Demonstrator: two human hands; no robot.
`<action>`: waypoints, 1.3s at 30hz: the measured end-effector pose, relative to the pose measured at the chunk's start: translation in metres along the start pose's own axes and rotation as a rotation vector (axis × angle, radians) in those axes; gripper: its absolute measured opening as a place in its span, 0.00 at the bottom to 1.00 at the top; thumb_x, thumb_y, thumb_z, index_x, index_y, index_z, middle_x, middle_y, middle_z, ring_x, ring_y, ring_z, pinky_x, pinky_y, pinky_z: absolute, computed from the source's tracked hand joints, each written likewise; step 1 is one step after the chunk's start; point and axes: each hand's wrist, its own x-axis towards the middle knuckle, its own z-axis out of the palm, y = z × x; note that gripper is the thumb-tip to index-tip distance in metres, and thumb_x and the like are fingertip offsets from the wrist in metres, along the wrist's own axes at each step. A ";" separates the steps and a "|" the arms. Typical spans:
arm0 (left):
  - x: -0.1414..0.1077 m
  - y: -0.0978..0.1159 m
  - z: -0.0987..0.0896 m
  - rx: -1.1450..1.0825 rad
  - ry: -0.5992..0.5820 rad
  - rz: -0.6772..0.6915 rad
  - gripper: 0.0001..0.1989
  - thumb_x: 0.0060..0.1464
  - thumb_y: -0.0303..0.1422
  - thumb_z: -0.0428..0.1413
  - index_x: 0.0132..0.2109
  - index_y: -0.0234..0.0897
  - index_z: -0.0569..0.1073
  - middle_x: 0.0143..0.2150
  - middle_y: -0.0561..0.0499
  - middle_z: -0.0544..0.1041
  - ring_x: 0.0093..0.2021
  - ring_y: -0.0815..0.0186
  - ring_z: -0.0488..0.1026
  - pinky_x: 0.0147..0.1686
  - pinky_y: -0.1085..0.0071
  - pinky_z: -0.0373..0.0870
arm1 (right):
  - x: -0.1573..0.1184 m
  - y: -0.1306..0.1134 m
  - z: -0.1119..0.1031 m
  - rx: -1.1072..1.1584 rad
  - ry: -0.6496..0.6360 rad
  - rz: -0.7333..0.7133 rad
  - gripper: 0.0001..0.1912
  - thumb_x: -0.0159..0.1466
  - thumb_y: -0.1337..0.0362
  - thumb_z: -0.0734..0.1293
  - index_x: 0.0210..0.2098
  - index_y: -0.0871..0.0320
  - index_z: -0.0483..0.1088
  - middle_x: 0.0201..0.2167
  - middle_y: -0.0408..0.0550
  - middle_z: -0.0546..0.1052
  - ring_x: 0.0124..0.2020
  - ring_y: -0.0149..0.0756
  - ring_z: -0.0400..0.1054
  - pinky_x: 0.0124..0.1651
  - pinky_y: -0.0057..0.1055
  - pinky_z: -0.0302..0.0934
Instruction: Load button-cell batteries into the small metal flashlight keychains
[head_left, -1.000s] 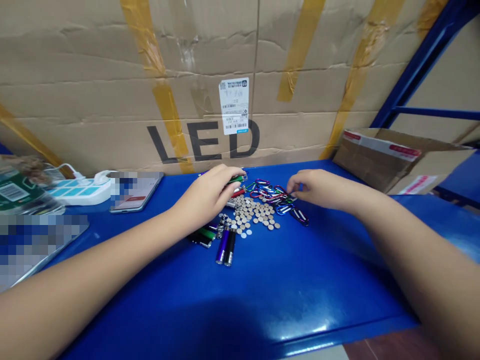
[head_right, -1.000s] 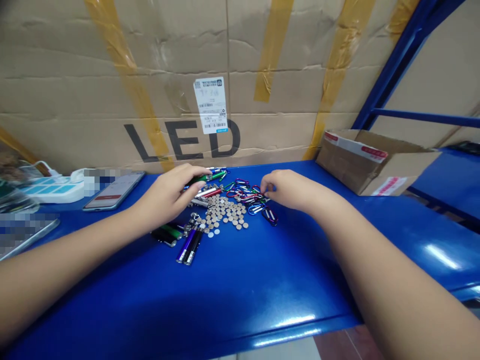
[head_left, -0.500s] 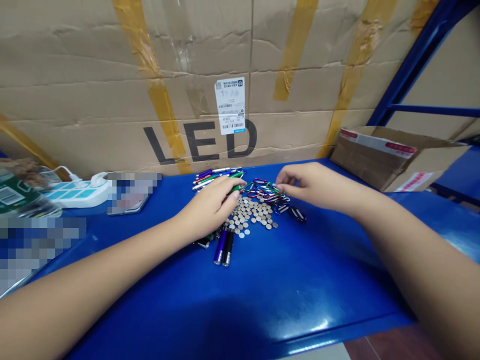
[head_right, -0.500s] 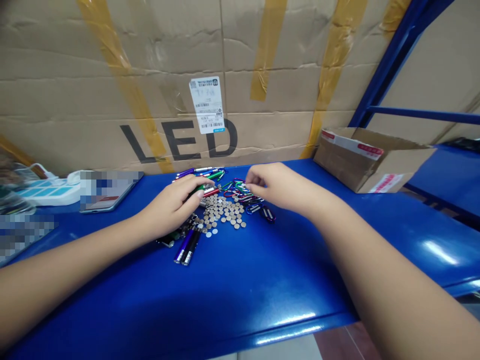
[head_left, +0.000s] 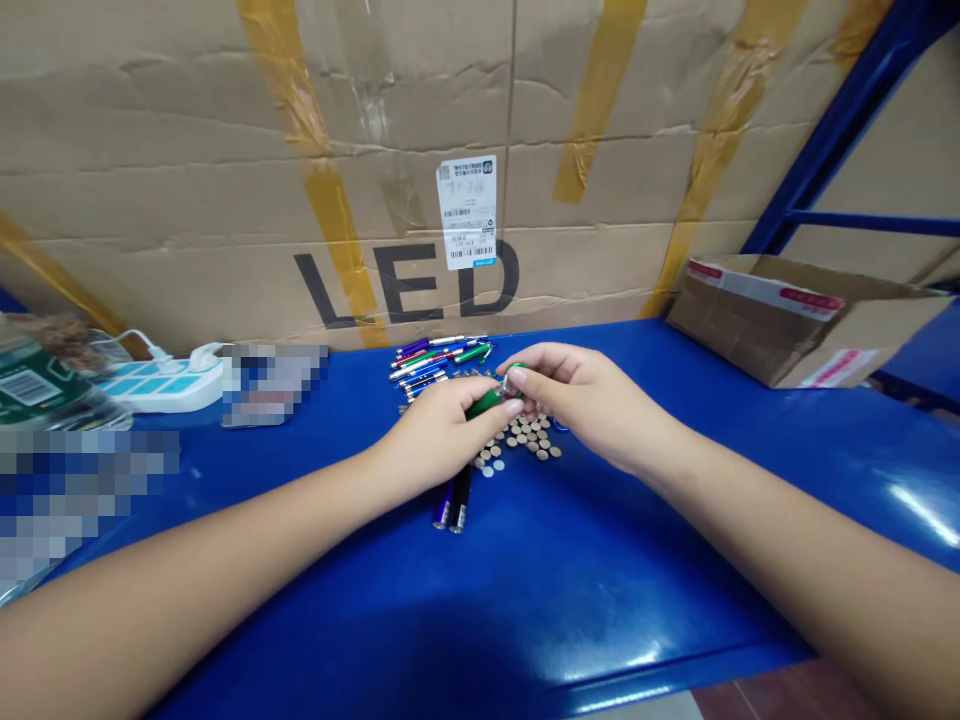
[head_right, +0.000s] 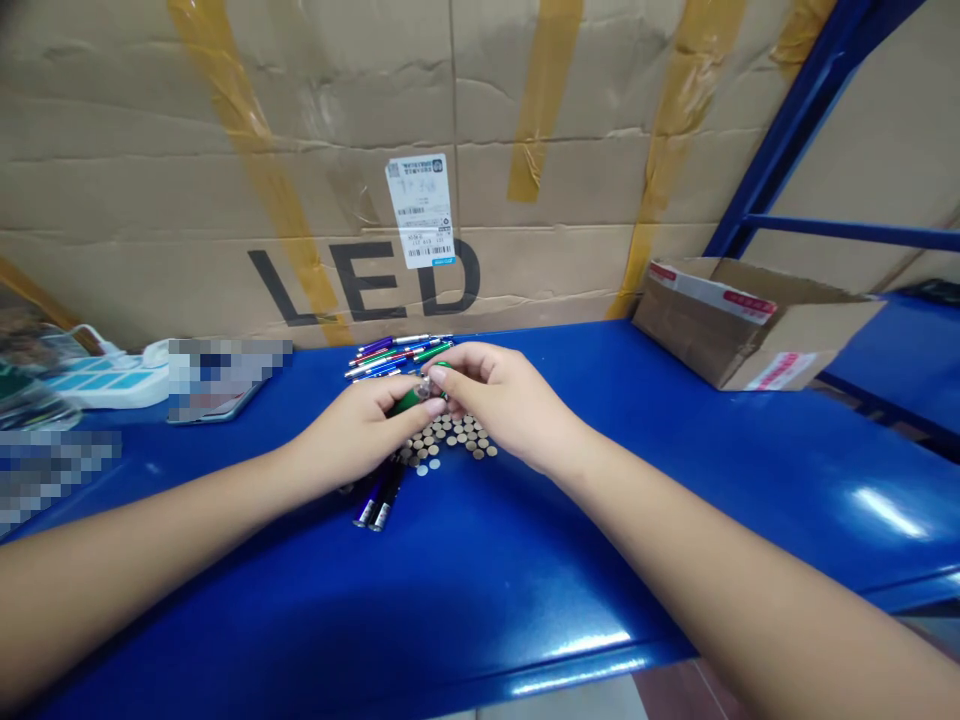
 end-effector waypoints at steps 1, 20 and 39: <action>0.000 0.000 -0.002 0.034 0.001 -0.001 0.16 0.60 0.42 0.50 0.37 0.35 0.75 0.33 0.53 0.75 0.35 0.67 0.70 0.35 0.73 0.63 | 0.000 0.000 -0.001 -0.066 -0.023 -0.010 0.11 0.61 0.58 0.65 0.36 0.59 0.73 0.28 0.44 0.74 0.27 0.29 0.65 0.31 0.29 0.61; 0.006 -0.009 -0.009 0.055 0.018 -0.072 0.18 0.60 0.44 0.48 0.37 0.34 0.73 0.35 0.51 0.76 0.35 0.66 0.70 0.35 0.72 0.64 | -0.001 0.008 0.002 -0.821 -0.171 -0.283 0.06 0.64 0.65 0.62 0.40 0.60 0.66 0.36 0.52 0.74 0.35 0.36 0.66 0.36 0.31 0.57; 0.027 -0.034 -0.029 0.590 -0.165 0.110 0.15 0.57 0.27 0.51 0.49 0.38 0.75 0.49 0.49 0.78 0.50 0.59 0.73 0.50 0.63 0.66 | 0.017 0.026 0.001 -1.153 -0.263 -0.190 0.08 0.63 0.64 0.64 0.38 0.59 0.74 0.40 0.55 0.73 0.43 0.43 0.66 0.43 0.35 0.58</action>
